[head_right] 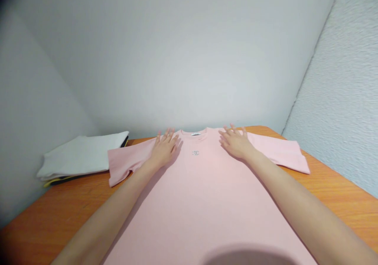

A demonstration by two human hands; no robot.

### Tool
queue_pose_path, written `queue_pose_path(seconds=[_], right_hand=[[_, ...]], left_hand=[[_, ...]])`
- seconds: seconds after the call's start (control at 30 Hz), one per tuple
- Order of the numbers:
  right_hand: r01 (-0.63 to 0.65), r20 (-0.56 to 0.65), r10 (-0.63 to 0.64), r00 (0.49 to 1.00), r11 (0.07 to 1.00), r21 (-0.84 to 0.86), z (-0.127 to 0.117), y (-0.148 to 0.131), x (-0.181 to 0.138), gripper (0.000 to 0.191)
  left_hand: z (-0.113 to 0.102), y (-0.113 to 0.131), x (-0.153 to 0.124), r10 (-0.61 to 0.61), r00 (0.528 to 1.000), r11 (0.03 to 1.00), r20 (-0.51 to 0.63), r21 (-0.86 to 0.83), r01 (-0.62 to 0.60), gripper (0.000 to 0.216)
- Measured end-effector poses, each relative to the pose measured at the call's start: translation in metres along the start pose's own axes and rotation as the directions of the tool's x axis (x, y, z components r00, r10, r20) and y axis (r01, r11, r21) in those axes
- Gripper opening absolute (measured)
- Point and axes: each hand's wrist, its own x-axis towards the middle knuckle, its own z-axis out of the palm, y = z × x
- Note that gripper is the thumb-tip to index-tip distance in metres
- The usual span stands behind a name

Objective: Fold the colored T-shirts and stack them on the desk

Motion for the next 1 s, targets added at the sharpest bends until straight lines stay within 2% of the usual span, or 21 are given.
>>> queue_pose_path(seconds=[0.1, 0.2, 0.3, 0.43, 0.6, 0.7, 0.77, 0.87, 1.0], right_hand=[[0.169, 0.074, -0.193, 0.979, 0.953, 0.252, -0.001, -0.039, 0.008, 0.048], [0.264, 0.116, -0.326, 0.938, 0.891, 0.368, 0.005, -0.064, 0.008, 0.048], [0.287, 0.121, -0.350, 0.929, 0.887, 0.362, 0.009, -0.068, 0.004, 0.047], [0.325, 0.077, -0.383, 0.921, 0.860, 0.394, 0.005, -0.058, 0.001, 0.044], [0.348, -0.030, -0.370, 0.929, 0.839, 0.419, 0.008, -0.044, -0.002, 0.035], [0.365, -0.136, -0.340, 0.931, 0.837, 0.407, 0.010, -0.048, 0.001, 0.028], [0.322, -0.187, -0.268, 0.945, 0.857, 0.401, 0.009, -0.057, 0.004, 0.024], [0.215, -0.188, -0.150, 0.971, 0.892, 0.397, 0.005, -0.070, 0.009, 0.018], [0.093, -0.094, -0.058, 0.994, 0.902, 0.422, 0.005, -0.081, 0.010, 0.010]], left_hand=[[-0.002, 0.017, 0.001, 0.132, 0.985, 0.985, 0.110, -0.125, -0.118, 0.054], [0.007, 0.028, -0.003, 0.207, 0.949, 0.967, 0.236, -0.199, -0.162, 0.057], [0.014, 0.030, -0.005, 0.199, 0.928, 0.966, 0.315, -0.221, -0.132, 0.060], [0.013, 0.029, -0.005, 0.181, 0.924, 0.970, 0.337, -0.218, -0.110, 0.061], [0.011, 0.029, -0.005, 0.181, 0.920, 0.971, 0.349, -0.214, -0.110, 0.063], [0.013, 0.029, -0.006, 0.180, 0.923, 0.971, 0.341, -0.210, -0.112, 0.063], [0.014, 0.029, -0.006, 0.178, 0.925, 0.971, 0.336, -0.211, -0.111, 0.063], [0.014, 0.029, -0.006, 0.180, 0.927, 0.968, 0.328, -0.228, -0.107, 0.063], [0.012, 0.030, -0.006, 0.175, 0.932, 0.966, 0.319, -0.238, -0.100, 0.060]])
